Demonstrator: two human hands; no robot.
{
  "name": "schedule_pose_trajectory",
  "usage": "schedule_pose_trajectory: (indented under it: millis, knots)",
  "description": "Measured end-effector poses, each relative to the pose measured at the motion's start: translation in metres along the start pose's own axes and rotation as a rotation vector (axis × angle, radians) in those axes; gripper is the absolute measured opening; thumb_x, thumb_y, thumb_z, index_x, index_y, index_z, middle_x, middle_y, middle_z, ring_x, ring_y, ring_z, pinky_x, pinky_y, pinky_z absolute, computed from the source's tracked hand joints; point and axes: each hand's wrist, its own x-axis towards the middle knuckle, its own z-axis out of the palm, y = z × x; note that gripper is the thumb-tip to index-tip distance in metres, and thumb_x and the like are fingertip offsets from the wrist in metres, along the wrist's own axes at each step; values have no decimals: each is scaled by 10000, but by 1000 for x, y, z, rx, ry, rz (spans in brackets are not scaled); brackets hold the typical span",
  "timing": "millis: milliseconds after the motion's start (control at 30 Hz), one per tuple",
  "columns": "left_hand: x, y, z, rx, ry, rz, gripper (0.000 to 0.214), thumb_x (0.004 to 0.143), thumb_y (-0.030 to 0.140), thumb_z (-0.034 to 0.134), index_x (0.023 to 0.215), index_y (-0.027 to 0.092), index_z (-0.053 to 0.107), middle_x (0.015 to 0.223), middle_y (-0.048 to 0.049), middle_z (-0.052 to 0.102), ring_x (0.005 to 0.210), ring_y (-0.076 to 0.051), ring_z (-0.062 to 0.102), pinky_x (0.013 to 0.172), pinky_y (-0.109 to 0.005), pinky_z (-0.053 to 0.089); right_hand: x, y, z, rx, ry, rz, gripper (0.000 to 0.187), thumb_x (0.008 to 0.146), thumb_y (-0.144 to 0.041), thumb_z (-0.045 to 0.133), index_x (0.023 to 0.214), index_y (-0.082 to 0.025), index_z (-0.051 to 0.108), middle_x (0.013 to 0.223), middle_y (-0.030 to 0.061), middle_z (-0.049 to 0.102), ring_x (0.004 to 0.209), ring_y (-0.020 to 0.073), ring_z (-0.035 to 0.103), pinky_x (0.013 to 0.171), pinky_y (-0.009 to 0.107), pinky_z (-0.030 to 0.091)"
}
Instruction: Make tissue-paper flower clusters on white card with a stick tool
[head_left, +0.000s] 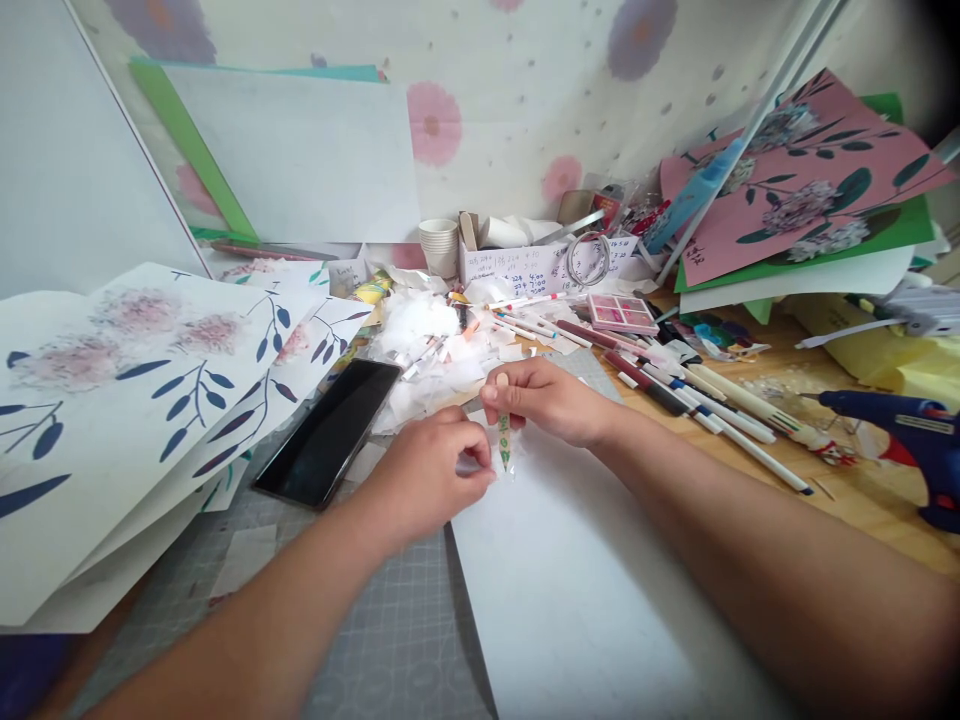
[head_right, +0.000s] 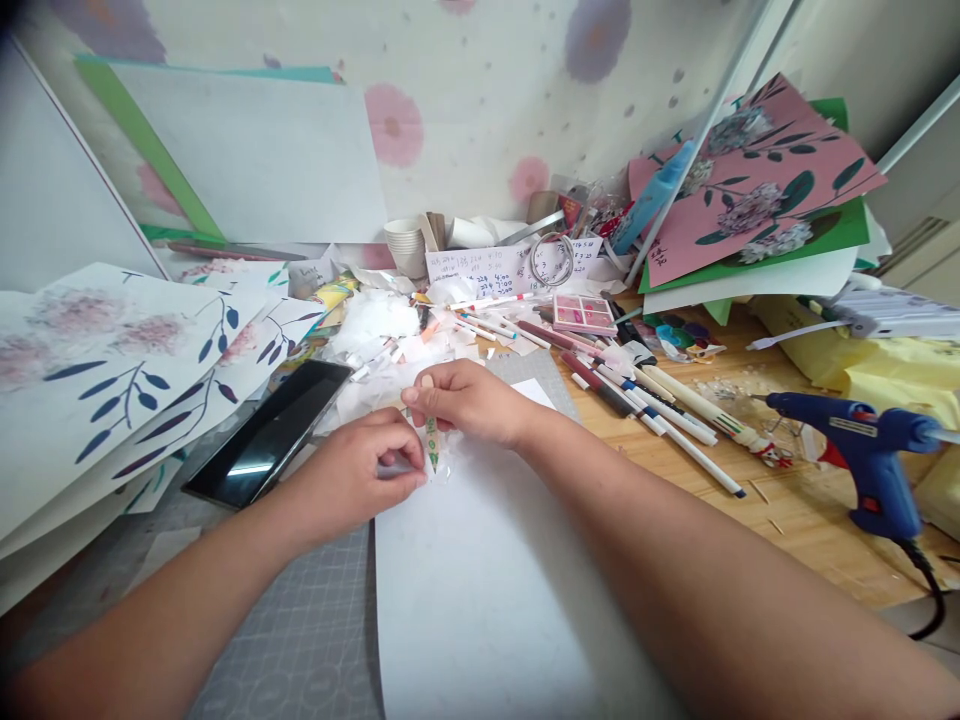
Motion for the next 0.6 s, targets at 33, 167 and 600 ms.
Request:
schedule_pose_trajectory:
  millis: [33,167,600]
  knots:
    - [1,-1,1,-11,10,-4,53,719,178,599,696,207,638,858,10,599,718,-137,579,686,-271,442,0,-1,2,3,-22,6,434,772,-561,584,599,-165,549,568,-22,515,515,90,431,525,245,377]
    - [3,-3,2,-24,44,-27,104,728,146,549,687,199,628,857,5,599,701,-134,582,651,-263,435,1,0,5,-8,-15,12,447,772,-582,574,609,-167,535,577,-22,519,526,94,448,533,246,376]
    - [3,-3,-4,-68,3,-36,115,788,181,527,743,210,628,802,23,623,684,-129,564,609,-245,401,5,12,1,-96,98,-30,350,832,-456,539,643,-163,562,630,-10,545,550,98,476,544,238,376]
